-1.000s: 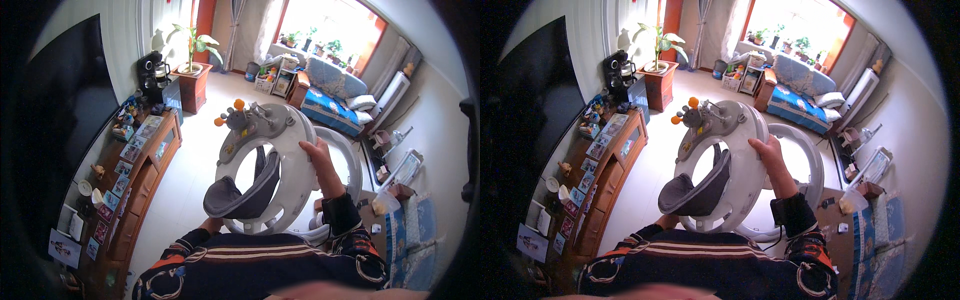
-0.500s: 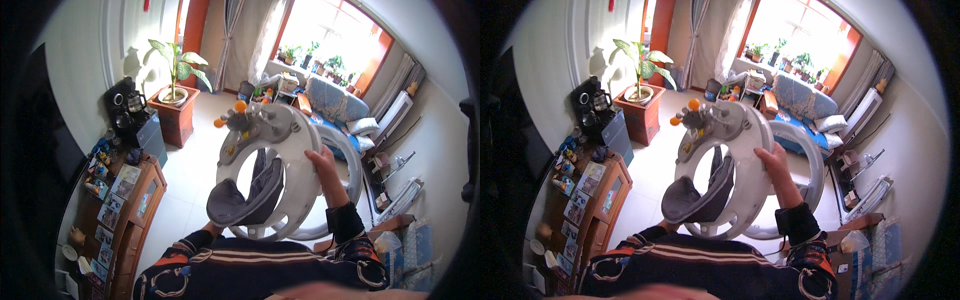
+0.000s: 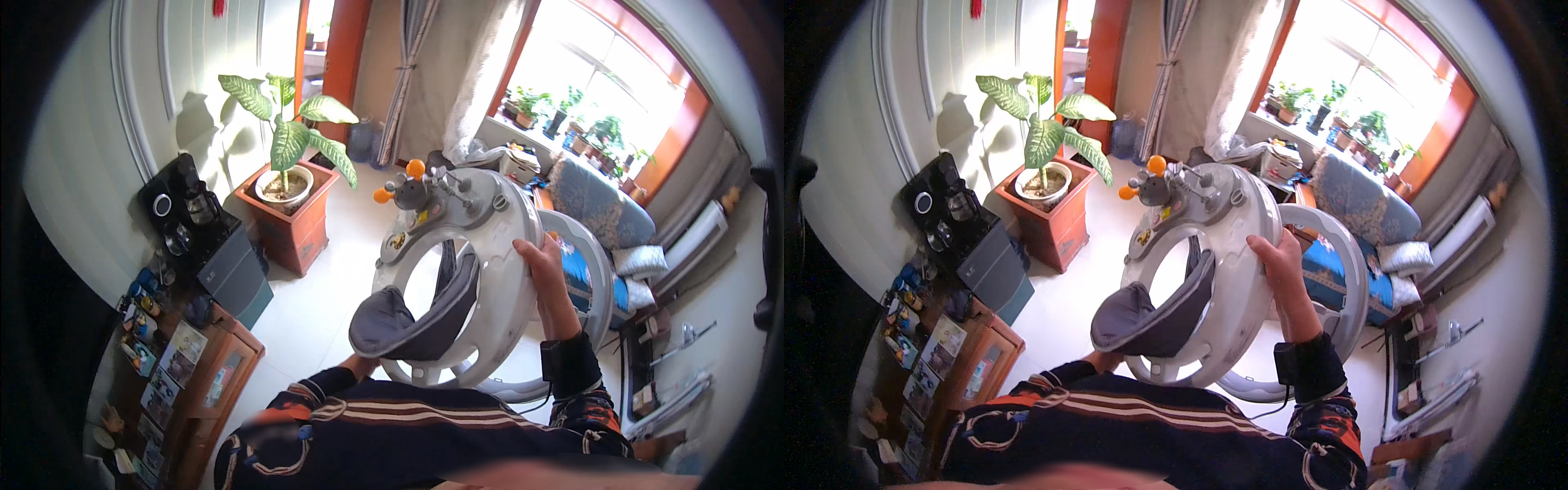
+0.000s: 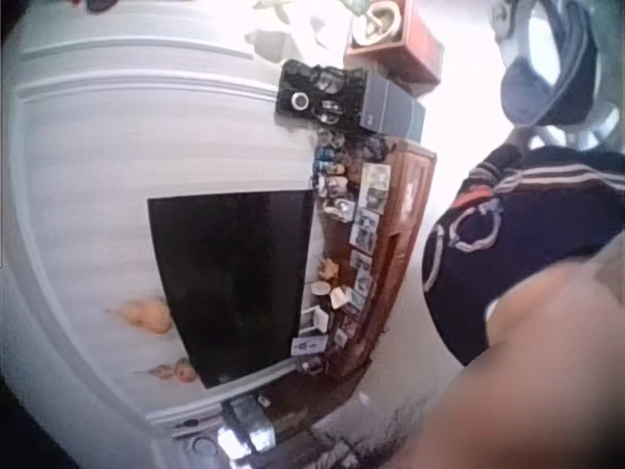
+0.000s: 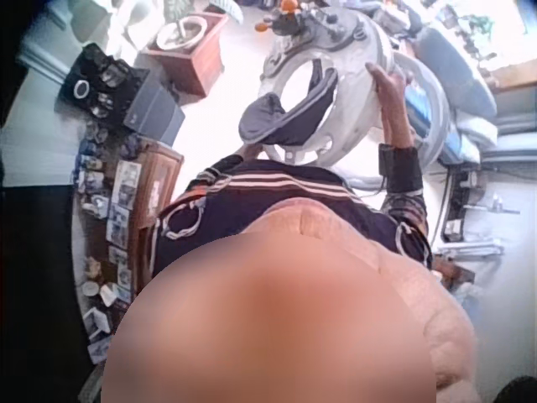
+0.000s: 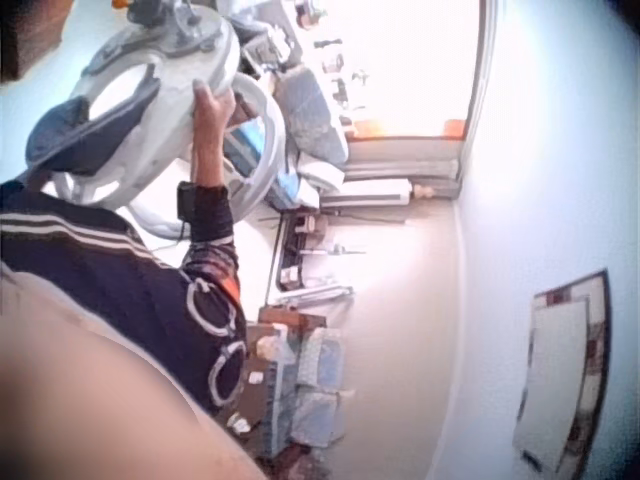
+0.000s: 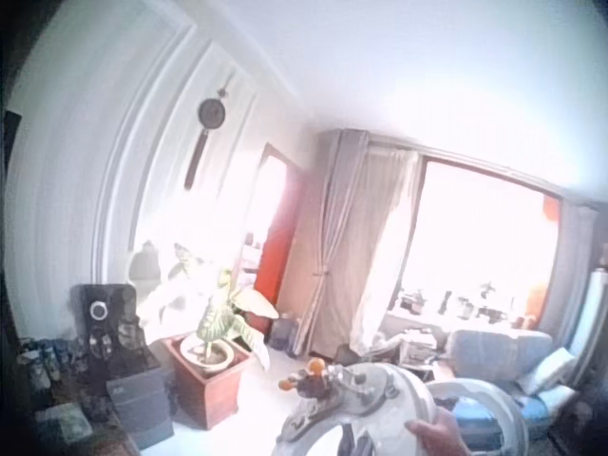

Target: The person assembles a baby walker by attaching the seat cushion to the frame and then moves the walker to a balcony area. They then wipe surfaces in the living room with a cloth.

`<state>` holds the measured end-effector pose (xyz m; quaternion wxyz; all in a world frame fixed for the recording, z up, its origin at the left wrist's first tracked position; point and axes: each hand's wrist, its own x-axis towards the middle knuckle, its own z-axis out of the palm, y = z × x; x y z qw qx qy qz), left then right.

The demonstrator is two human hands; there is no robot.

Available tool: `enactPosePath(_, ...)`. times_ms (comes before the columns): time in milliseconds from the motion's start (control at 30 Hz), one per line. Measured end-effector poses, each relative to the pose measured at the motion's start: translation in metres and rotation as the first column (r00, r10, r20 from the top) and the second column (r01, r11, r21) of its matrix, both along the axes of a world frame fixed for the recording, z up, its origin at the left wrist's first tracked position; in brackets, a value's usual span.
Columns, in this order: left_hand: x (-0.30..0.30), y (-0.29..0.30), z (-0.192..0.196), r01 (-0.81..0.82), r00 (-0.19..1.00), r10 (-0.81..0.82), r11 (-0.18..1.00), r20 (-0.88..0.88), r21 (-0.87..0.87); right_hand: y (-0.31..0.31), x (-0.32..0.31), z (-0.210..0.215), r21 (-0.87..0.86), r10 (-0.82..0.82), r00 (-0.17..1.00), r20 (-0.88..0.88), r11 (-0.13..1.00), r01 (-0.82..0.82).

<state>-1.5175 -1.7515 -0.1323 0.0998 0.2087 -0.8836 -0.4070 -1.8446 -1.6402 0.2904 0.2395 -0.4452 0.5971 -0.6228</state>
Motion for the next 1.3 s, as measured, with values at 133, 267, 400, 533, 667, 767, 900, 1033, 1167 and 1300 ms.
enactPosePath(133,-0.044,-0.088,0.001,-0.084,0.996,0.084,0.996,-0.016,0.002,-0.113,-0.058,-0.004,0.050,0.048,0.998,0.043,0.997,-0.051)
enactPosePath(267,-0.089,-0.199,-0.008,-0.115,0.993,0.114,0.993,-0.031,-0.002,-0.242,-0.104,-0.020,0.001,0.096,0.995,0.005,0.995,-0.096)
enactPosePath(400,-0.144,-0.331,-0.016,-0.131,0.989,0.129,0.991,-0.066,-0.021,-0.377,-0.139,-0.020,0.015,0.089,0.994,-0.069,0.996,-0.088)
enactPosePath(533,-0.201,-0.437,-0.005,-0.142,0.986,0.138,0.989,-0.090,-0.038,-0.482,-0.176,0.005,0.106,0.071,0.995,-0.069,0.992,-0.064)
enactPosePath(667,-0.251,-0.533,0.010,-0.154,0.983,0.148,0.987,-0.111,-0.044,-0.585,-0.218,0.022,0.073,0.125,0.992,-0.032,0.990,-0.123)
enactPosePath(767,-0.282,-0.603,0.008,-0.191,0.975,0.182,0.980,-0.127,-0.062,-0.670,-0.252,0.018,0.055,0.172,0.984,-0.035,0.984,-0.170)
enactPosePath(900,-0.323,-0.687,-0.006,-0.249,0.963,0.240,0.966,-0.121,-0.067,-0.791,-0.302,-0.006,0.060,0.254,0.967,-0.028,0.966,-0.252)
enactPosePath(1033,-0.357,-0.763,-0.011,-0.336,0.938,0.324,0.937,-0.121,-0.096,-0.926,-0.348,-0.013,0.034,0.347,0.937,-0.046,0.938,-0.346)
enactPosePath(1167,-0.382,-0.836,-0.018,-0.361,0.932,0.358,0.931,-0.060,-0.054,-1.049,-0.371,-0.022,0.081,0.529,0.849,0.009,0.846,-0.528)
enactPosePath(1300,-0.388,-0.897,-0.029,-0.473,0.881,0.473,0.881,-0.012,0.010,-1.159,-0.373,-0.042,0.146,0.585,0.811,-0.030,0.805,-0.575)
